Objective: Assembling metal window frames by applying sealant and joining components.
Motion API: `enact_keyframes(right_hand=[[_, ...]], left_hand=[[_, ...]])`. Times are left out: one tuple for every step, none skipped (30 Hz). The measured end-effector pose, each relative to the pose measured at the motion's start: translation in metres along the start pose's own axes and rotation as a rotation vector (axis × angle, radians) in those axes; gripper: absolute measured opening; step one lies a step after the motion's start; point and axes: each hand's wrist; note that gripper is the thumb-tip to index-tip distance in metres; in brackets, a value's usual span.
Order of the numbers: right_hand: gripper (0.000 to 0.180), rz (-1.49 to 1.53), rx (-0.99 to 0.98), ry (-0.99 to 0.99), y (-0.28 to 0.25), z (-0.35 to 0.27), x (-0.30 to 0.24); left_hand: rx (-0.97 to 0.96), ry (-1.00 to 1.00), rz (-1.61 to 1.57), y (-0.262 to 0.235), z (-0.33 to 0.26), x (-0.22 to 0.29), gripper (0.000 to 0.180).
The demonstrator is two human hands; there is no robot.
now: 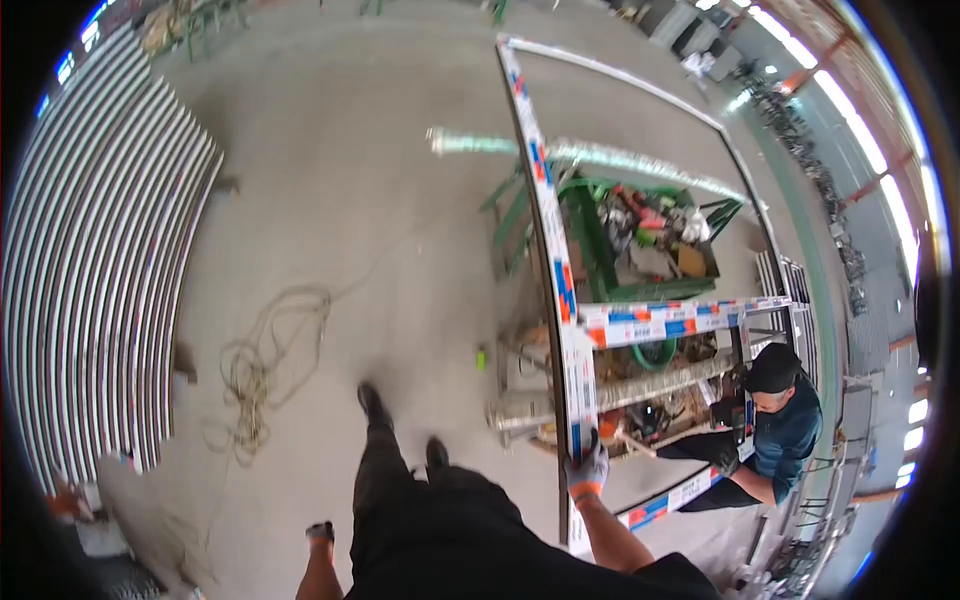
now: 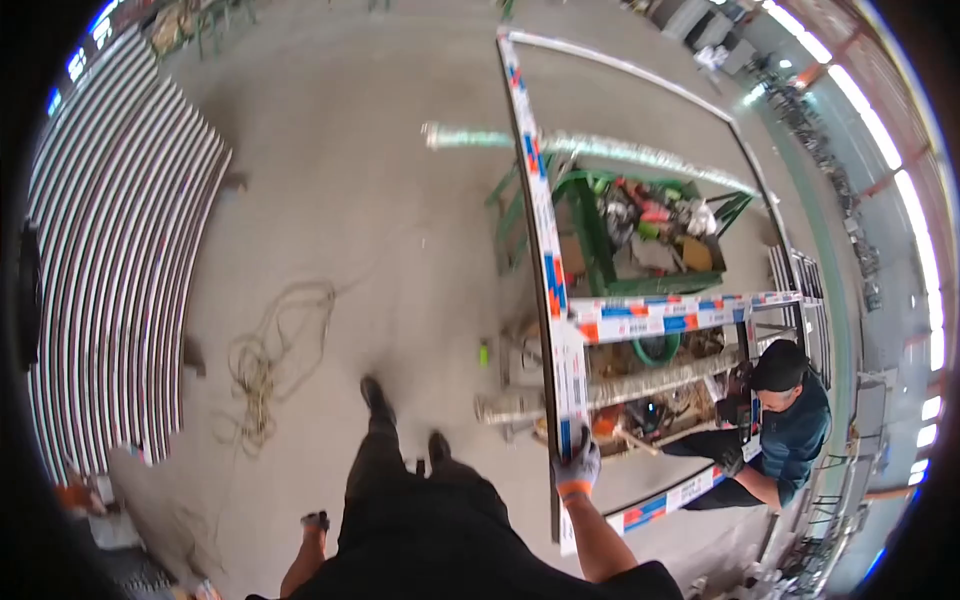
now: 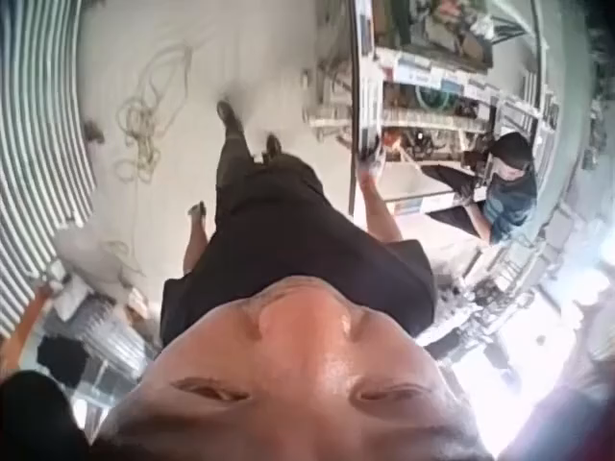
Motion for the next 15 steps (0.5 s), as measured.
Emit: enact_keyframes(right_hand=[[0.086, -0.003, -0.023, 0.055, 0.007, -0.008, -0.001], [0.085, 0.016, -0.008, 0.078, 0.01, -0.015, -0.004], [0.084, 0.11, 0.056, 0.045, 0.03, 0.052, -0.067], [0.083, 0.069, 0.093, 0.099, 0.028, 0.038, -0.056], [0.083, 0.032, 0.131, 0.152, 0.027, 0.027, -0.047], [0.085, -0.037, 0.165, 0.238, 0.024, 0.017, -0.043], [0.086, -0.092, 0.148, 0.347, 0.025, 0.019, -0.045], [0.087, -0.084, 0.141, 0.354, 0.035, 0.034, -0.063], [0.088, -0.087, 0.142, 0.365, 0.042, 0.05, -0.077], [0.087, -0.102, 0.148, 0.425, 0.034, 0.048, -0.073], [0.087, -0.098, 0.144, 0.474, 0.027, 0.047, -0.071], [0.084, -0.084, 0.178, 0.511, 0.024, 0.04, -0.059], [0.079, -0.13, 0.189, 0.59, 0.025, 0.035, -0.048], [0.073, -0.105, 0.215, 0.642, 0.025, 0.026, -0.038], [0.068, -0.013, 0.218, 0.601, 0.032, 0.051, -0.053]], left_hand=[[0.075, 0.33, -0.215, -0.023, 0.023, 0.002, 0.022], [0.087, 0.365, -0.218, -0.035, 0.045, 0.02, 0.022], [0.13, 0.271, -0.451, -0.087, 0.109, 0.095, 0.02], [0.055, 0.111, -0.613, -0.097, 0.117, 0.11, 0.024], [0.03, 0.139, -0.6, -0.114, 0.126, 0.145, 0.024], [-0.041, 0.108, -0.638, -0.133, 0.134, 0.19, 0.024], [-0.1, 0.081, -0.676, -0.154, 0.147, 0.232, 0.024], [0.05, 0.413, -0.263, -0.195, 0.18, 0.25, 0.023], [0.092, 0.425, -0.27, -0.213, 0.202, 0.272, 0.023], [0.173, 0.33, -0.002, -0.213, 0.201, 0.333, 0.022], [0.155, 0.321, -0.118, -0.214, 0.201, 0.392, 0.024], [0.124, 0.312, -0.227, -0.21, 0.195, 0.446, 0.027], [0.13, 0.416, -0.11, -0.203, 0.18, 0.502, 0.027], [0.13, 0.522, 0.01, -0.194, 0.166, 0.549, 0.028], [0.205, 0.52, -0.02, -0.215, 0.217, 0.561, 0.028]])
Point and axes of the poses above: each hand's wrist, its own z-axis towards the middle knuckle, its own y-axis out of the palm, x = y × z, and after that the axes turned 3 degrees about -y, right-handed
